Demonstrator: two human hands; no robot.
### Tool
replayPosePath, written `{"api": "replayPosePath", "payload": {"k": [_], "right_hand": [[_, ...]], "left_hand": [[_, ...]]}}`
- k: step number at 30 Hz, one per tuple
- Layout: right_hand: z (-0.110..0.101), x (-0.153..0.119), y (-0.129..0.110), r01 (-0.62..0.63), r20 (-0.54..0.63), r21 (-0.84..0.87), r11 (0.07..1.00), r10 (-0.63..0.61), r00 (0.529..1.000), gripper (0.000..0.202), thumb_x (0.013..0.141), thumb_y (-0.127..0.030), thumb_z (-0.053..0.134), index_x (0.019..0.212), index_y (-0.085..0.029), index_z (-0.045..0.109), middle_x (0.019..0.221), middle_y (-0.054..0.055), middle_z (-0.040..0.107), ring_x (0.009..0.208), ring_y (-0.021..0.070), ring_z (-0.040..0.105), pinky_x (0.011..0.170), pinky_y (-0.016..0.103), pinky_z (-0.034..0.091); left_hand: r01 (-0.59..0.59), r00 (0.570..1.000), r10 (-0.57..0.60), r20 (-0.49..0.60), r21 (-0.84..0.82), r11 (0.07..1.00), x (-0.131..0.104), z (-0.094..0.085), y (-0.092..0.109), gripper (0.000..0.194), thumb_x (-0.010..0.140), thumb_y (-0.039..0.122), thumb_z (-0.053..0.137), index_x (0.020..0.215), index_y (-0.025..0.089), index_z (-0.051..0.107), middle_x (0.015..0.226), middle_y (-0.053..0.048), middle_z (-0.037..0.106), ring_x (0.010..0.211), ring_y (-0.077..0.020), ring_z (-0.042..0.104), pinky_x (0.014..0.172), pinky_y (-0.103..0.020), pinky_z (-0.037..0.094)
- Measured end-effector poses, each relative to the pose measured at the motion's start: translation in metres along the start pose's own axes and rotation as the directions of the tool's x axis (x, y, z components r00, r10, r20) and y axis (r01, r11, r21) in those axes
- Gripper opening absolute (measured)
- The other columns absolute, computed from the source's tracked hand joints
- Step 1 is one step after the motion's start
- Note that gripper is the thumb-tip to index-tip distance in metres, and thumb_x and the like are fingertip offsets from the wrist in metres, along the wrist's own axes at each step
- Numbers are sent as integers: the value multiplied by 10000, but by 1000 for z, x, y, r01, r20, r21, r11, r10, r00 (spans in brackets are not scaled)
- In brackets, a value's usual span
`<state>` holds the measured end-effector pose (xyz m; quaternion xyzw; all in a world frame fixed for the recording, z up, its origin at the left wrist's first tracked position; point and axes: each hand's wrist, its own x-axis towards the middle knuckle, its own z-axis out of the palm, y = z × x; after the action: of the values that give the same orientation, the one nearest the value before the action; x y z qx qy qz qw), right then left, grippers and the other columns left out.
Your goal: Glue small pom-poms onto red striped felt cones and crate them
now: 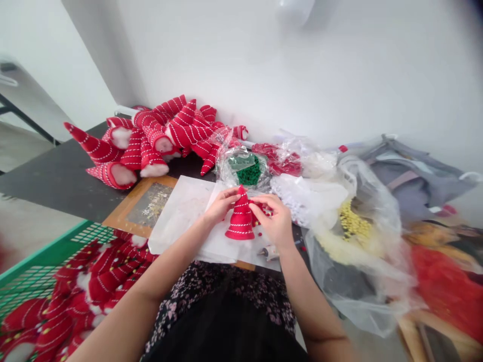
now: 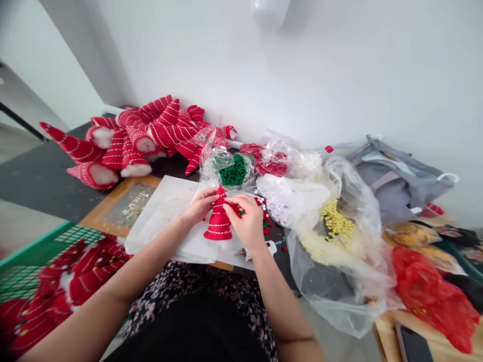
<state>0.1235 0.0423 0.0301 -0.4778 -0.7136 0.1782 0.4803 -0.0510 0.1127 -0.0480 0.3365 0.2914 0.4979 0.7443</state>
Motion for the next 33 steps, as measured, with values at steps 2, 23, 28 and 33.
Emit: {"api": "replayPosePath", "payload": {"k": [2, 23, 28, 33], "right_hand": [[-11, -7, 2, -21, 16, 21, 1000, 21, 1000, 116, 951, -260, 711, 991, -257, 820, 1013, 67, 811, 986, 250, 748, 877, 394, 611], [-37, -6, 66, -79, 289, -436, 897, 222, 931, 211, 947, -125, 657, 1001, -213, 840, 1017, 92, 832, 920, 256, 770, 860, 371, 598], [-15, 9, 85, 35, 505, -585, 810, 330, 798, 268, 900, -65, 671, 1073, -186, 836, 1120, 113, 827, 1081, 266, 760, 974, 330, 549], [-6, 9, 92, 32, 500, -615, 788, 358, 789, 275, 878, -41, 644, 1040, -153, 837, 1095, 145, 809, 1022, 273, 757, 934, 327, 548]], "left_hand": [[23, 1000, -23, -3, -13, 1000, 0, 0, 1, 423, 667, 311, 929, 1052, 169, 826, 912, -47, 783, 770, -168, 691, 754, -273, 518], [31, 999, -31, -11, -45, 999, 4, -5, -2, 416, 689, 277, 897, 1079, 155, 822, 858, -51, 773, 705, -158, 678, 687, -256, 504], [34, 999, -34, -5, -40, 999, 2, -4, 0, 436, 690, 274, 899, 1103, 159, 821, 902, -60, 792, 720, -158, 683, 700, -256, 504], [33, 999, -33, 3, -31, 999, 2, -3, 0, 417, 698, 266, 887, 1096, 163, 818, 889, -52, 783, 712, -158, 674, 693, -260, 488]]}}
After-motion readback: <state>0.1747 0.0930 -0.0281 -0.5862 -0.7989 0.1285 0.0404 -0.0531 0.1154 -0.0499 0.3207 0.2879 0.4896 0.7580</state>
